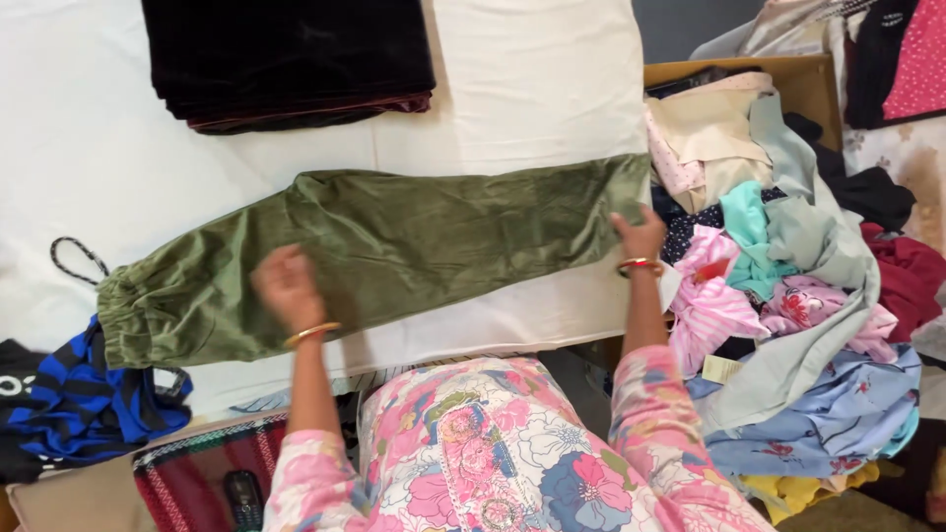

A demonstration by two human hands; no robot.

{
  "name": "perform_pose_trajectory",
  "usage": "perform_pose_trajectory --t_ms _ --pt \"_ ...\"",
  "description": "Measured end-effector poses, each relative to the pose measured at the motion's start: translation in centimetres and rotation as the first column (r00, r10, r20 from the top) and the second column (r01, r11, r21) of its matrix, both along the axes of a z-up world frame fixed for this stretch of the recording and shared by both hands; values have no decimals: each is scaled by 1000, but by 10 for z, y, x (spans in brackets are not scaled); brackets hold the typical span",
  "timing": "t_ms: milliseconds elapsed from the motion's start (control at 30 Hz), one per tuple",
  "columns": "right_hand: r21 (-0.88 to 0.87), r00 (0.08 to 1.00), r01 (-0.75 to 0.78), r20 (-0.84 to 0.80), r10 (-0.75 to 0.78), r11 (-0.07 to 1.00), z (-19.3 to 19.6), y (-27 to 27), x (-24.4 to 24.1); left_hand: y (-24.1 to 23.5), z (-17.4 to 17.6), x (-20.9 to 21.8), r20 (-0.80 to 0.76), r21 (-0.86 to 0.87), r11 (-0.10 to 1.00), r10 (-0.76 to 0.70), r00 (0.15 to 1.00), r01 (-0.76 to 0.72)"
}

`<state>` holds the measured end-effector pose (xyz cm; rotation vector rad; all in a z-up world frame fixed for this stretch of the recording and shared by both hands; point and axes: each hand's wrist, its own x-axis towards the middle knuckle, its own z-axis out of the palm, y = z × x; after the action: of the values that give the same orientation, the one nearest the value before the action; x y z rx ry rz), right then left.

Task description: The person folds a pair of green pants and a pair of black pants on a white surface. They smooth the fabric, fold the legs, and then fold the pants in half before stacking them.

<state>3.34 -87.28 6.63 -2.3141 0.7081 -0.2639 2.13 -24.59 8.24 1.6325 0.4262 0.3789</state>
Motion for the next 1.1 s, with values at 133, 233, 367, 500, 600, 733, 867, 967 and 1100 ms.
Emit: perform_pose_trajectory --t_ms 133,233,367,500,600,733,867,967,1100 --pt "121 990 -138 10 138 983 56 135 -8 -134 -4 23 -203 -467 807 -496 844 361" --pt "51 900 -436 24 436 898 81 208 -22 -194 -28 32 -222 -774 553 -693 686 309" --pt "185 758 -606 -160 632 774 116 247 -34 -234 -85 34 -395 -661 708 -611 686 251" --pt "-118 760 -639 53 647 760 96 230 -43 -240 -102 25 -263 -481 762 -597 758 433" --pt "-152 792 -598 37 609 787 101 214 -34 -222 -62 24 -42 -506 700 -604 796 504" --pt "-190 800 -591 -17 600 784 86 202 -31 -189 -58 17 -170 -194 862 -500 849 468" --pt "-222 810 -574 -10 587 788 70 201 -39 -198 22 38 -235 463 767 -377 896 444" --pt "-196 874 -466 51 483 863 61 200 -46 -213 13 62 -168 609 639 -475 864 470" --pt "221 952 -307 91 294 926 51 191 -52 -230 27 92 -249 728 489 -463 851 479"
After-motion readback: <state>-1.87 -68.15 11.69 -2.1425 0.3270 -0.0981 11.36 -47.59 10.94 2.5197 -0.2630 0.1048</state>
